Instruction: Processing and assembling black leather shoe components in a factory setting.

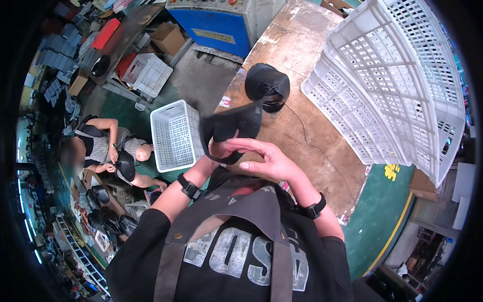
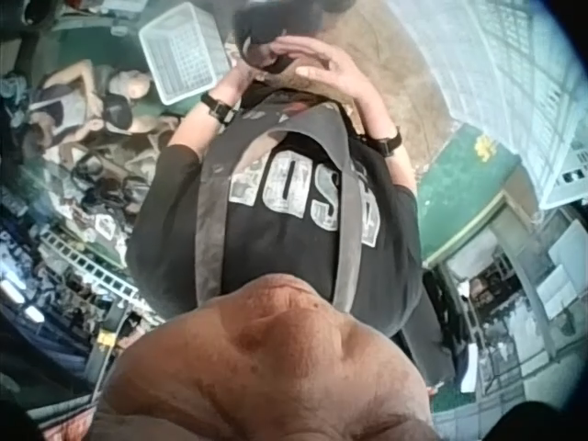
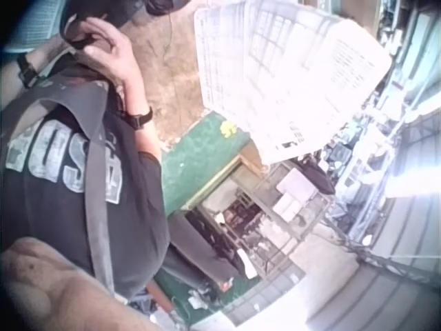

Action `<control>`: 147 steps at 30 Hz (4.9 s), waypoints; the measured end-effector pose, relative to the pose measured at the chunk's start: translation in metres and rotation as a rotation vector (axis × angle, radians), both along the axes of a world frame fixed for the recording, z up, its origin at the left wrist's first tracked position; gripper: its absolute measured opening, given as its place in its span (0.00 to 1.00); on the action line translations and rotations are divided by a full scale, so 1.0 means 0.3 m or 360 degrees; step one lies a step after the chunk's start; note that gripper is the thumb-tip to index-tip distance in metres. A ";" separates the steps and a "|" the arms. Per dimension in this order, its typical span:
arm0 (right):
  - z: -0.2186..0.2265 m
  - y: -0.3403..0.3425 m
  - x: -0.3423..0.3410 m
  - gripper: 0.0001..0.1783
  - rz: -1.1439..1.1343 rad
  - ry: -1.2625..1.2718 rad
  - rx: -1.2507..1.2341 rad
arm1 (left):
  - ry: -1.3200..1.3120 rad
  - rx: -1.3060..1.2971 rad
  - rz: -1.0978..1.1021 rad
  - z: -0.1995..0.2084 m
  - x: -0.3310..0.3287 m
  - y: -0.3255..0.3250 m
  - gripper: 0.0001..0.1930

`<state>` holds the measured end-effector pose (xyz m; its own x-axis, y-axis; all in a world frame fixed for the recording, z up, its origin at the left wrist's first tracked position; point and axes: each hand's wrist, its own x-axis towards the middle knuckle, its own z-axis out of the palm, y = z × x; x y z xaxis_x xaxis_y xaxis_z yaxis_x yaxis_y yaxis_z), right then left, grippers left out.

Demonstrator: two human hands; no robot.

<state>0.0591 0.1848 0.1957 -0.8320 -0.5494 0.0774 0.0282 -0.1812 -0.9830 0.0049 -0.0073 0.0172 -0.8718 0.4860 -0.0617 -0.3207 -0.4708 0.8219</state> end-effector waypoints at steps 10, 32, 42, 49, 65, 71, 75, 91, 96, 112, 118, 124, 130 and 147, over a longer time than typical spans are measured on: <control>-0.151 0.032 -0.003 0.17 -0.0966 -0.0514 0.0268 | 0.0135 -0.0318 0.0424 0.201 -0.044 0.102 0.06; -0.240 -0.017 0.033 0.13 -0.0766 -0.0802 -0.0005 | -0.0708 0.0227 -0.0050 0.238 0.027 0.102 0.16; -0.217 -0.028 0.028 0.12 -0.0744 -0.0811 -0.0017 | -0.0755 0.0324 -0.0096 0.256 0.028 0.090 0.16; -0.275 0.000 0.033 0.21 -0.1032 -0.0394 0.0273 | -0.0366 -0.0040 0.0140 0.187 0.021 0.109 0.12; -0.380 0.195 0.173 0.12 -0.1425 -0.0822 -0.0106 | 0.0674 -0.1390 -0.0657 0.055 -0.093 0.222 0.13; -0.378 0.243 0.253 0.12 -0.1628 -0.1018 -0.0316 | 0.1790 -0.1869 0.0000 0.017 -0.253 0.356 0.20; -0.385 0.236 0.264 0.12 -0.1733 -0.1027 -0.0436 | 0.1812 -0.2260 -0.0303 -0.023 -0.304 0.403 0.19; -0.370 0.194 0.247 0.12 -0.1732 -0.1086 -0.0434 | 0.1524 -0.2351 -0.0480 -0.042 -0.368 0.466 0.07; -0.386 0.193 0.269 0.12 -0.1658 -0.1091 -0.0339 | 0.1437 -0.2382 -0.0138 0.044 -0.329 0.427 0.14; -0.344 0.105 0.134 0.13 -0.1295 -0.1040 -0.0110 | -0.0666 0.0626 0.0065 0.369 -0.207 -0.004 0.18; -0.245 0.050 0.044 0.16 -0.0980 -0.1086 -0.0491 | -0.0319 0.0781 -0.0153 0.373 -0.134 -0.039 0.05; -0.158 -0.052 0.004 0.17 -0.0900 -0.0973 -0.0492 | 0.0009 0.0804 -0.0432 0.441 -0.085 -0.026 0.17; -0.156 -0.043 0.016 0.22 -0.1031 -0.0852 -0.0447 | 0.0039 0.0776 -0.0325 0.352 -0.065 -0.064 0.32; -0.492 0.029 0.046 0.13 -0.0357 -0.1197 -0.1275 | -0.0928 0.0092 0.0087 0.315 0.022 -0.009 0.15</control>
<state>0.0728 0.1934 0.0482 -0.8898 -0.3984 -0.2225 0.4531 -0.8293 -0.3269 0.0115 -0.0100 0.1119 -0.7256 0.4581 -0.5134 -0.6861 -0.5380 0.4897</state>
